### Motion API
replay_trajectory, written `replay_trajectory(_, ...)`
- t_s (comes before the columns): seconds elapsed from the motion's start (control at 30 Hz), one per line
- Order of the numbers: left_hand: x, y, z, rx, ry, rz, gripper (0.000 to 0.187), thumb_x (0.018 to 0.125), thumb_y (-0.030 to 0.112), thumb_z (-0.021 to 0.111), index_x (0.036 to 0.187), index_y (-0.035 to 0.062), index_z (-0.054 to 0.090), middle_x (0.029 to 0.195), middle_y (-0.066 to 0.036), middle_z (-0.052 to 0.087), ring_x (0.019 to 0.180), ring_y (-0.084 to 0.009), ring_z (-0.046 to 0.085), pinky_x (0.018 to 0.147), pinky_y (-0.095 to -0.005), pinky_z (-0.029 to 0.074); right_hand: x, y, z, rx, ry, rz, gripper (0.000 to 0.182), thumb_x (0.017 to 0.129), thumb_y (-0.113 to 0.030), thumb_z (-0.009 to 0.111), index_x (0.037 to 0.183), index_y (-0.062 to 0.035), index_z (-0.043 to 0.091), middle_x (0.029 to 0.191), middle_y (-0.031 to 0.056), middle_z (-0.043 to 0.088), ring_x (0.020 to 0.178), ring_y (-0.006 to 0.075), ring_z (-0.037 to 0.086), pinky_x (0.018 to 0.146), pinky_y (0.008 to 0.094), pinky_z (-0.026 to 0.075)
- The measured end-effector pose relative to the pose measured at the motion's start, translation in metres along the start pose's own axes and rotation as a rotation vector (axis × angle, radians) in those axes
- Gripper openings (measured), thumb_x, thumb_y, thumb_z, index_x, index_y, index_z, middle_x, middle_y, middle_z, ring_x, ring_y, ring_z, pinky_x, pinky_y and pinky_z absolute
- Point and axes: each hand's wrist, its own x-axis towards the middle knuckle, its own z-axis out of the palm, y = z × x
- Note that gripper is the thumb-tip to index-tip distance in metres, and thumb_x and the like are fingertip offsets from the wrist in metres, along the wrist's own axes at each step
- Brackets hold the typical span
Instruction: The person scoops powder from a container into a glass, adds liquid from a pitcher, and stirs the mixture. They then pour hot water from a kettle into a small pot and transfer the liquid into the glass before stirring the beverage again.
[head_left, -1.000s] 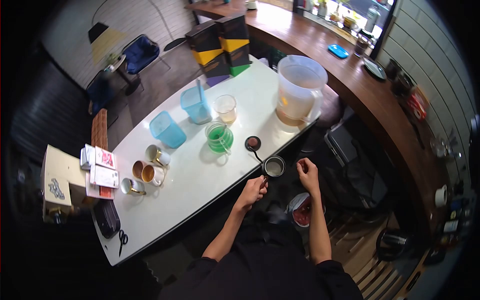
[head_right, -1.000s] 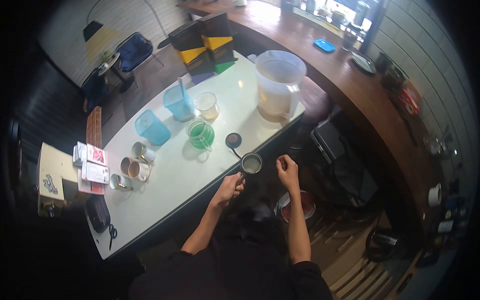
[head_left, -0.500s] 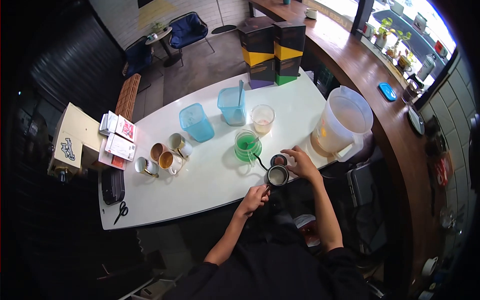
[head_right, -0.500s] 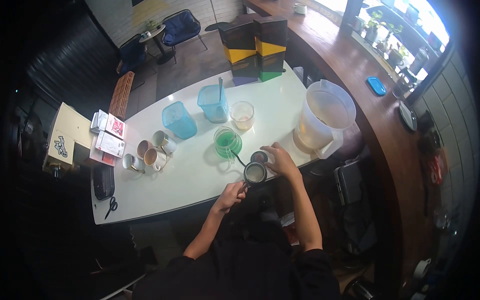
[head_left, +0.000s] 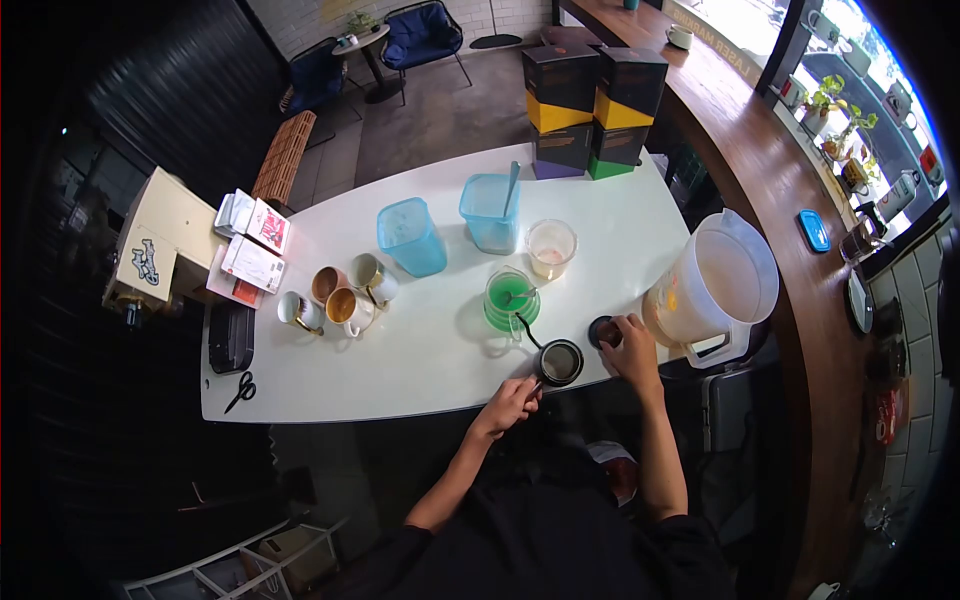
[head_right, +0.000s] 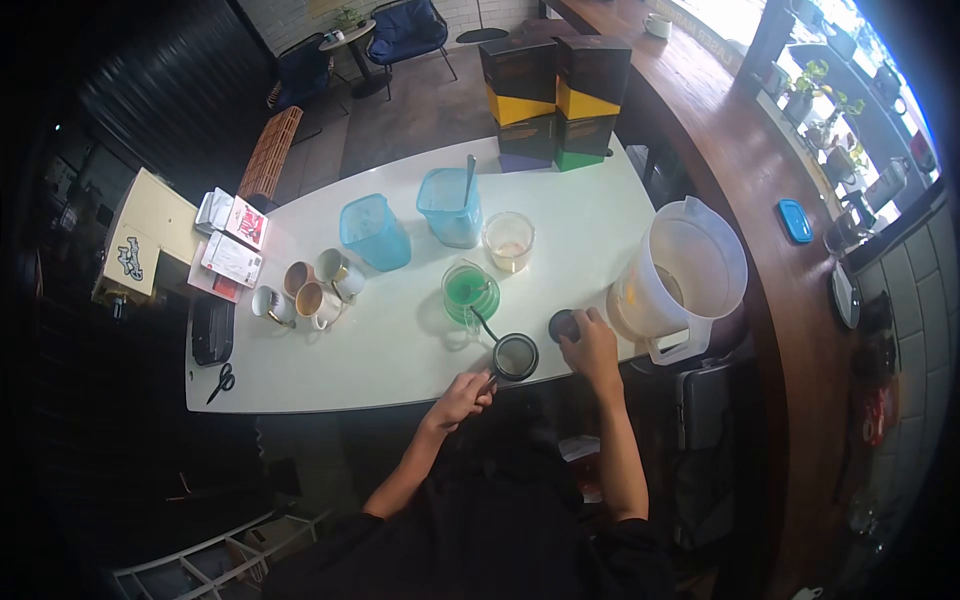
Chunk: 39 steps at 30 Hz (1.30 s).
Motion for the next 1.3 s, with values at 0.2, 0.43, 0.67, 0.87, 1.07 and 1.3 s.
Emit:
replay_trajectory(0.2, 0.015, 0.002, 0.012, -0.003, -0.037, -0.003, 0.042, 0.107, 0.041, 0.04, 0.087, 0.0065, 0.055, 0.069, 0.005, 0.044, 0.058, -0.0018, 0.036, 0.049, -0.0182, 0.029, -0.023, -0.012, -0.036, 0.06, 0.058, 0.085, 0.032, 0.068, -0.012, 0.083, 0.094, -0.0025, 0.068, 0.074, 0.0119, 0.064, 0.067, 0.0282, 0.062, 0.063, 0.0391, 0.05)
replay_trajectory(0.43, 0.04, 0.008, 0.022, -0.023, -0.083, -0.016, 0.04, 0.107, 0.04, 0.041, 0.092, 0.0064, 0.056, 0.068, 0.006, 0.043, 0.056, -0.0012, 0.033, 0.047, -0.0175, 0.026, -0.026, -0.036, -0.063, 0.132, 0.125, 0.208, 0.03, 0.071, -0.016, 0.086, 0.091, -0.0024, 0.068, 0.063, 0.0096, 0.057, 0.053, 0.0244, 0.056, 0.054, 0.0366, 0.045)
replay_trajectory(0.67, 0.061, 0.015, 0.035, -0.087, -0.122, -0.016, 0.04, 0.107, 0.042, 0.041, 0.093, 0.0066, 0.055, 0.068, 0.006, 0.043, 0.053, -0.0012, 0.03, 0.046, -0.0183, 0.025, -0.007, -0.039, -0.049, 0.231, 0.064, 0.102, 0.033, 0.068, -0.012, 0.087, 0.094, -0.0022, 0.068, 0.065, 0.009, 0.057, 0.058, 0.0241, 0.057, 0.056, 0.0371, 0.045)
replay_trajectory(0.87, 0.073, 0.024, 0.047, -0.142, -0.093, -0.054, 0.041, 0.106, 0.044, 0.042, 0.094, 0.0066, 0.055, 0.069, 0.006, 0.044, 0.052, -0.0018, 0.031, 0.046, -0.0188, 0.025, 0.007, -0.028, -0.036, 0.208, 0.09, 0.098, 0.033, 0.068, -0.011, 0.087, 0.093, -0.0028, 0.067, 0.066, 0.0087, 0.056, 0.059, 0.0245, 0.056, 0.056, 0.0375, 0.045)
replay_trajectory(1.07, 0.088, 0.025, 0.051, -0.165, -0.109, -0.054, 0.041, 0.107, 0.044, 0.041, 0.095, 0.0063, 0.055, 0.07, 0.005, 0.044, 0.051, -0.0019, 0.031, 0.045, -0.0192, 0.024, 0.019, -0.026, -0.028, 0.192, 0.122, 0.025, 0.031, 0.069, -0.012, 0.086, 0.091, -0.0034, 0.066, 0.067, 0.0097, 0.056, 0.059, 0.027, 0.057, 0.056, 0.0383, 0.044)
replay_trajectory(1.3, 0.102, 0.028, 0.05, -0.218, -0.148, -0.033, 0.042, 0.107, 0.044, 0.04, 0.096, 0.0059, 0.054, 0.07, 0.005, 0.044, 0.052, -0.0023, 0.031, 0.045, -0.0191, 0.025, 0.026, -0.022, -0.019, 0.122, 0.14, 0.109, 0.032, 0.069, -0.013, 0.086, 0.092, -0.0032, 0.065, 0.071, 0.0103, 0.058, 0.062, 0.0285, 0.058, 0.057, 0.0398, 0.045)
